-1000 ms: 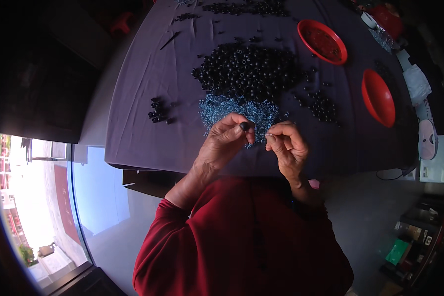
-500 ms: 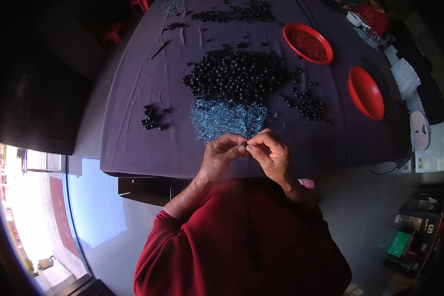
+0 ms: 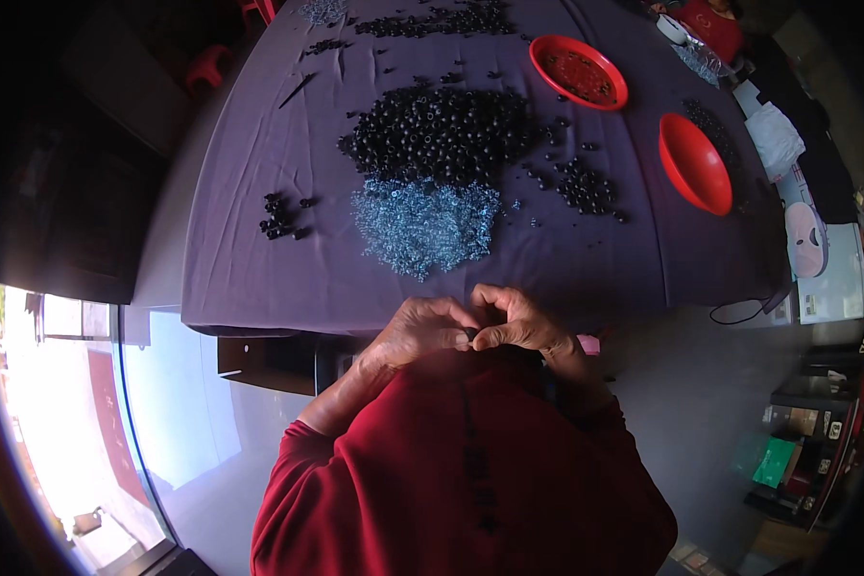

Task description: Sorting small blue and black plastic components into piles and containers on a workbench.

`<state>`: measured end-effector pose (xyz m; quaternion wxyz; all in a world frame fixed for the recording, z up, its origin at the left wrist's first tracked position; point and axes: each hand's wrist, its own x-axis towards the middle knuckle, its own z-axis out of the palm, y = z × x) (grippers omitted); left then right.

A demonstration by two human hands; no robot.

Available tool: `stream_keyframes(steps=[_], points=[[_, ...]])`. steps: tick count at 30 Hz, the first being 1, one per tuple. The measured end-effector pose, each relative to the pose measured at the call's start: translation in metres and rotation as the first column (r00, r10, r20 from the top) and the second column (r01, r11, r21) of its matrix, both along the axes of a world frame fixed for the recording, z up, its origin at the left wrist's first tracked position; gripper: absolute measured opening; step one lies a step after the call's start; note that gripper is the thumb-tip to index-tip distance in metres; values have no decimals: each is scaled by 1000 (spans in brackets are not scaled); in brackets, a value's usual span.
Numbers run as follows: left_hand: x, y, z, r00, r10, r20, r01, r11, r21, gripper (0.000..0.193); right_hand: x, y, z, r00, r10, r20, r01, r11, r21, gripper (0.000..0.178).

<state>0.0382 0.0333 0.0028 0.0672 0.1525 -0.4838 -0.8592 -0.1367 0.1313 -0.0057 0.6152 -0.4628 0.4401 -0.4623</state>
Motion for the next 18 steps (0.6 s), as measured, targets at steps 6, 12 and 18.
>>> stream_keyframes(steps=[6,12,18], points=[[-10,6,-5,998,21,61,-25,998,64,13,-9,4,-1,999,-30,-29,30,1000,4,32],[-26,3,-22,997,5,-75,19,949,313,21,-34,12,5,970,-242,9,242,970,35,16],[-37,-12,-22,999,29,-46,-9,922,387,21,-62,-19,-18,489,-679,-548,510,732,-452,5]])
